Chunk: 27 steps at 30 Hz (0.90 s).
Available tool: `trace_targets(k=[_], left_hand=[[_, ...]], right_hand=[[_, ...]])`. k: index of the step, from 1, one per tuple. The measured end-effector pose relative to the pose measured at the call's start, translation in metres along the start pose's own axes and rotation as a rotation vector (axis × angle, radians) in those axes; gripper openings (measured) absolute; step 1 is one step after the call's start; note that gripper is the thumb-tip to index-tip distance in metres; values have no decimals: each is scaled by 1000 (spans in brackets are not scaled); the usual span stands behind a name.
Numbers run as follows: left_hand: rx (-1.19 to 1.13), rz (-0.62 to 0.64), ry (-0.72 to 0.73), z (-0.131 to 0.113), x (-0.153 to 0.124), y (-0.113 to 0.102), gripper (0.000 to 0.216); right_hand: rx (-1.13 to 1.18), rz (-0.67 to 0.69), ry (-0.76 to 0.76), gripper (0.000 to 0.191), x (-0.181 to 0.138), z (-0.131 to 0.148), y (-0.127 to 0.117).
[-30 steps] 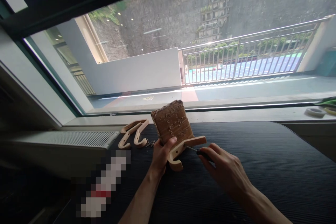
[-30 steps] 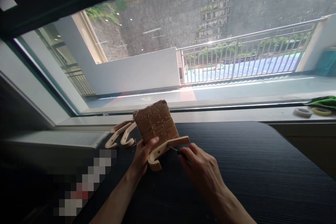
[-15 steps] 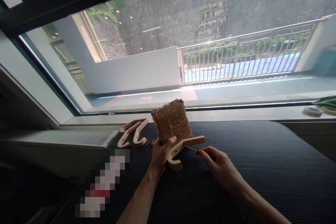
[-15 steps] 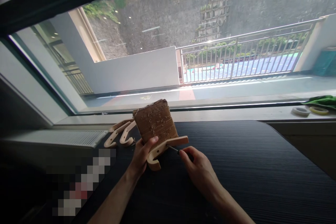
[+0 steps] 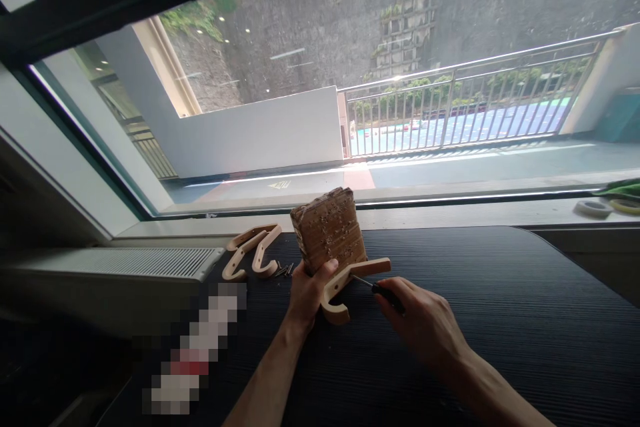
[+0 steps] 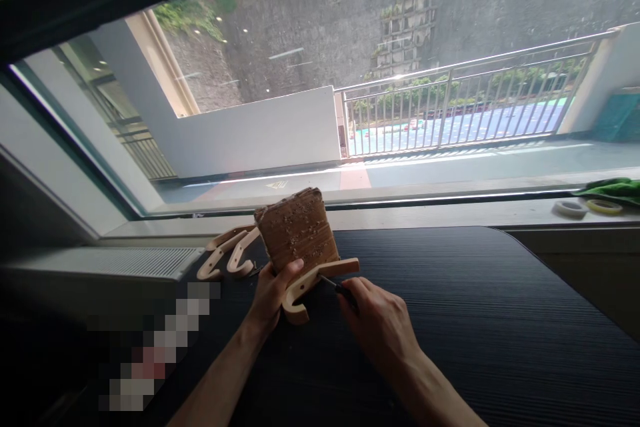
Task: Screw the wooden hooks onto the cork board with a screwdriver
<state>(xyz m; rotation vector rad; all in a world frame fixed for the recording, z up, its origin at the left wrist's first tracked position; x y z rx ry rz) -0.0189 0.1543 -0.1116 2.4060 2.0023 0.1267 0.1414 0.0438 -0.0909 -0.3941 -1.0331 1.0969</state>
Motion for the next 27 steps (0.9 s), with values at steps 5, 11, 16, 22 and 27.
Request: trace_targets(k=[5, 11, 16, 22, 27], left_hand=[[-19, 19, -6, 3, 0, -2, 34], [17, 26, 25, -1, 0, -3, 35], [75, -12, 30, -3, -1, -2, 34], [49, 22, 27, -1, -3, 3, 33], [7, 47, 22, 2, -3, 3, 32]], right_hand=[[263, 97, 332, 28, 1, -19, 7], [355, 170, 408, 33, 1, -24, 13], [62, 37, 183, 21, 0, -11, 3], [-151, 44, -62, 17, -2, 5, 2], [-91, 61, -15, 20, -3, 5, 6]])
Point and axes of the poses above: each hand's wrist, its own x-axis towards the middle knuckle, its own y-axis out of the palm, z = x × y, the point moved 7 cm from there along x, towards the middle knuckle, and after that the axes turned 5 degrees about x, right-handed, at the moved point
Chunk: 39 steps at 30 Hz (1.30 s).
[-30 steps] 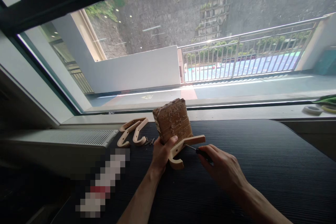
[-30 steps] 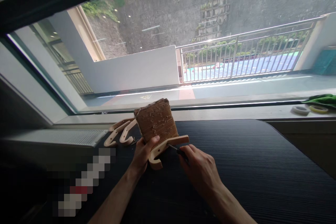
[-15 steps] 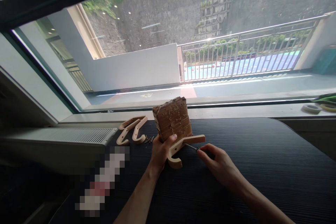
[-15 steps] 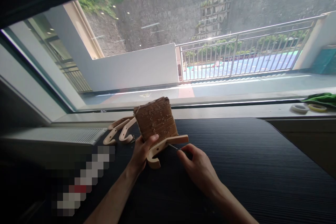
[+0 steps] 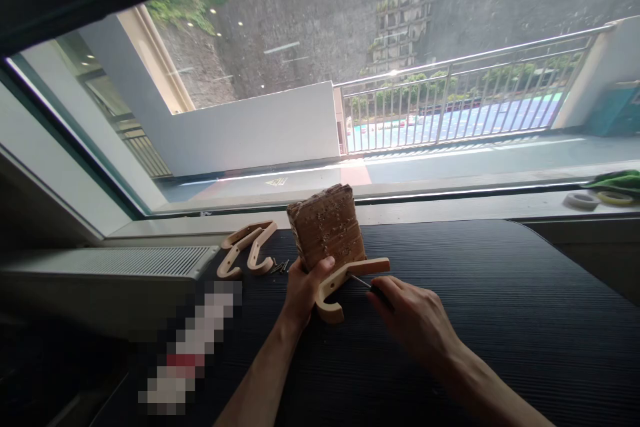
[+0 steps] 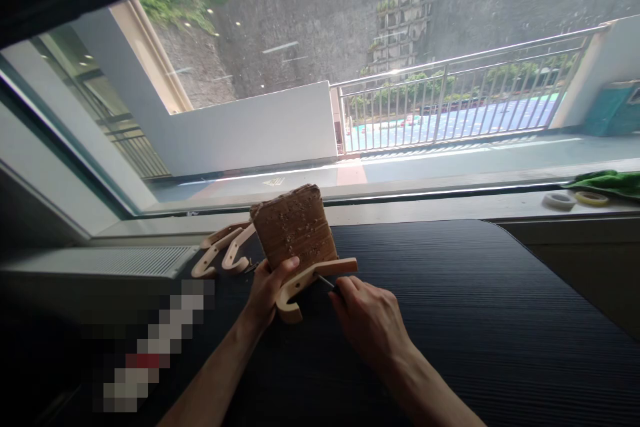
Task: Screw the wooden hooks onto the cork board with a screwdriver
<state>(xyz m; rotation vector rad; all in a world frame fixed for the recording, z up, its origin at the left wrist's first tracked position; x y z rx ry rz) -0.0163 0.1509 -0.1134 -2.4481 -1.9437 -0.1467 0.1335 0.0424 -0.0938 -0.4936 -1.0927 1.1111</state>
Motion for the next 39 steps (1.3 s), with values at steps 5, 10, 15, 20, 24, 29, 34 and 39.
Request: trace_targets(k=[5, 10, 15, 20, 24, 29, 34, 39], left_hand=[[-61, 5, -26, -3, -1, -2, 32], [-156, 0, -9, -8, 0, -4, 31], [-14, -17, 32, -12, -2, -2, 31], [65, -22, 27, -12, -4, 1, 32], [2, -23, 4, -7, -3, 1, 35], [-43, -24, -28, -3, -2, 1, 34], [-25, -20, -17, -3, -2, 1, 35], [-42, 6, -38, -3, -2, 1, 35]], right_hand=[[333, 57, 269, 24, 1, -13, 4], [768, 194, 440, 38, 4, -19, 16], [570, 139, 369, 33, 5, -23, 9], [176, -20, 141, 21, 3, -14, -5], [2, -11, -58, 21, 3, 1, -6], [-85, 39, -131, 26, 2, 9, -5], [-46, 36, -121, 28, 1, 8, -5], [65, -28, -57, 24, 1, 4, -8]])
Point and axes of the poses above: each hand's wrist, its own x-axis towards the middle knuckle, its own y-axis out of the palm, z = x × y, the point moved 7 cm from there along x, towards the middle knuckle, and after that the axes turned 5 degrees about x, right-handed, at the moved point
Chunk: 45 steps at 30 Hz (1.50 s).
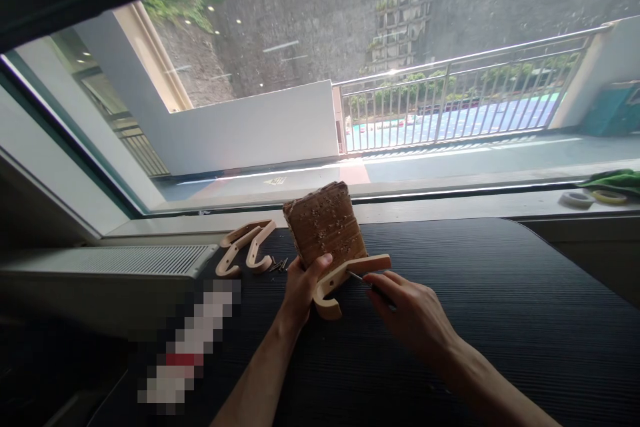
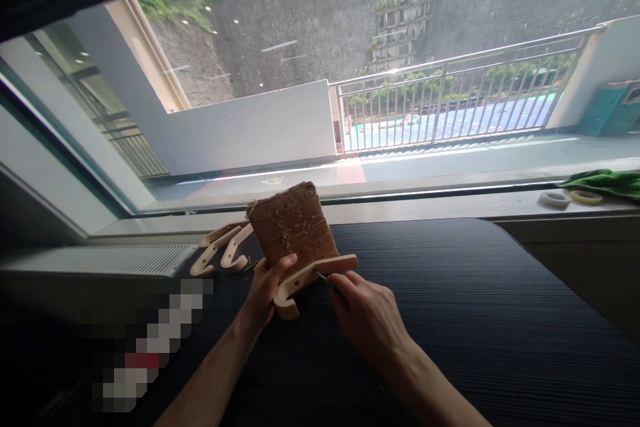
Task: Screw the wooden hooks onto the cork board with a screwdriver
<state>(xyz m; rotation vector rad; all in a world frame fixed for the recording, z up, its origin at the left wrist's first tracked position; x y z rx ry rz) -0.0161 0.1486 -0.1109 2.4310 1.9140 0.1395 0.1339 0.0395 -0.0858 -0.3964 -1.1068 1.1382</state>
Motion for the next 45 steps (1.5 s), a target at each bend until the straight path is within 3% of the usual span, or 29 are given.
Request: trace_targets(k=[11, 17, 27, 31, 37, 45], left_hand=[[-227, 23, -97, 0, -1, 7, 38], [-199, 42, -70, 3, 0, 6, 33], [-32, -4, -16, 2, 0, 2, 34], [41, 6, 18, -3, -1, 2, 35], [-42, -17, -36, 1, 0, 0, 33], [22, 25, 3, 2, 0, 4, 35]], right_hand=[[68, -54, 54, 23, 2, -3, -6], [22, -48, 31, 22, 3, 2, -9], [-197, 19, -165, 26, 3, 16, -6], [-194, 20, -138, 25, 3, 17, -4], [-99, 10, -74, 25, 1, 14, -1], [-195, 50, -110, 24, 3, 15, -5]])
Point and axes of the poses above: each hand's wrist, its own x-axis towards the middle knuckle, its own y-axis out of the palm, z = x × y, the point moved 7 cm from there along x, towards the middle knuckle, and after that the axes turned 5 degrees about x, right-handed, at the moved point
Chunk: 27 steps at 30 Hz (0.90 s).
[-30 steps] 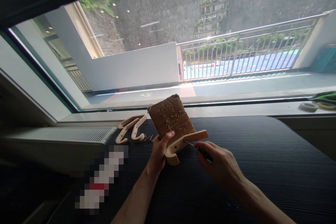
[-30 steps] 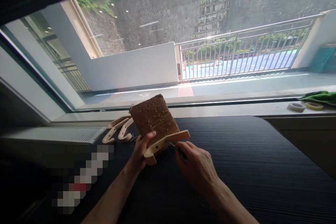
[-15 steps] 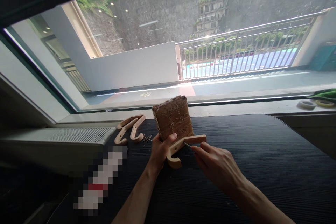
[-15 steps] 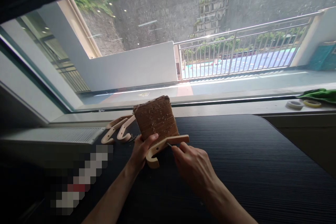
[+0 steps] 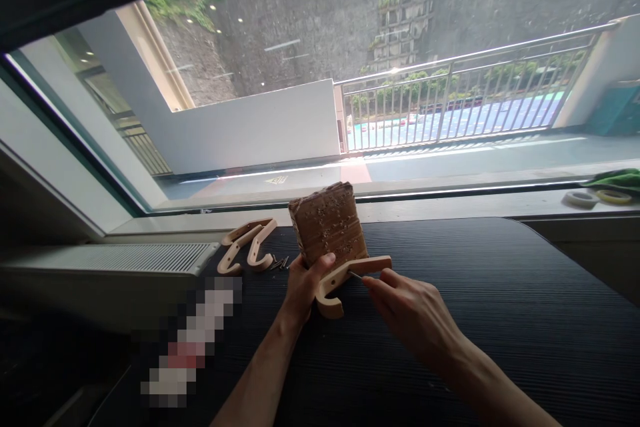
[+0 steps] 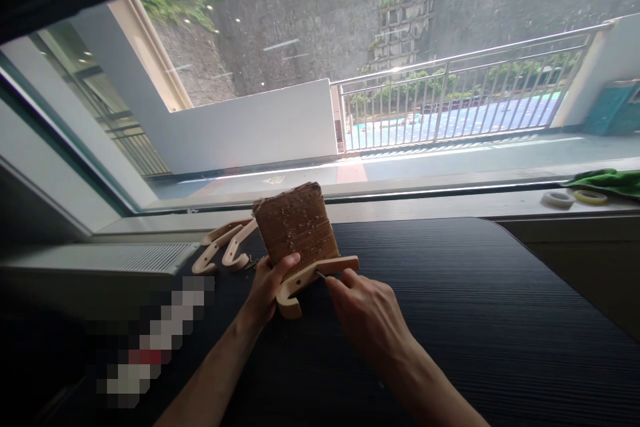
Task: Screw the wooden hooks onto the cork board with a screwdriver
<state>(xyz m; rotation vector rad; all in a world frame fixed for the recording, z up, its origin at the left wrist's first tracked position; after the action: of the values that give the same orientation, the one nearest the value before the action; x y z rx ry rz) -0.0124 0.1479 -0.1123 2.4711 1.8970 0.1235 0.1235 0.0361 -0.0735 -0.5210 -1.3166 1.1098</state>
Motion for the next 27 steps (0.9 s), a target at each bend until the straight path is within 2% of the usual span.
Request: trace_targets(k=[3, 5, 9, 11, 13, 17, 21, 24, 27], left_hand=[[11, -6, 3, -1, 0, 0, 35], [11, -6, 7, -1, 0, 0, 34], [-1, -14, 8, 0, 0, -2, 34], [-13, -29, -6, 1, 1, -4, 35], [-61, -31, -33, 1, 1, -4, 34], [-286, -22, -109, -3, 1, -2, 30], [-537, 16, -254, -1, 2, -1, 31], [-614, 56, -429, 8, 0, 0, 33], [-626, 94, -493, 10, -3, 1, 34]], right_hand=[[-4, 6, 9, 25, -1, 1, 1], [83, -3, 51, 25, -2, -2, 4], [521, -25, 339, 22, -4, -23, 20], [762, 28, 484, 26, -5, -31, 33], [908, 78, 536, 30, -4, -32, 39], [851, 46, 498, 25, -2, -32, 27], [747, -32, 382, 30, -2, -29, 9], [678, -137, 301, 31, -3, -26, 0], [583, -214, 249, 26, -5, -22, -7]])
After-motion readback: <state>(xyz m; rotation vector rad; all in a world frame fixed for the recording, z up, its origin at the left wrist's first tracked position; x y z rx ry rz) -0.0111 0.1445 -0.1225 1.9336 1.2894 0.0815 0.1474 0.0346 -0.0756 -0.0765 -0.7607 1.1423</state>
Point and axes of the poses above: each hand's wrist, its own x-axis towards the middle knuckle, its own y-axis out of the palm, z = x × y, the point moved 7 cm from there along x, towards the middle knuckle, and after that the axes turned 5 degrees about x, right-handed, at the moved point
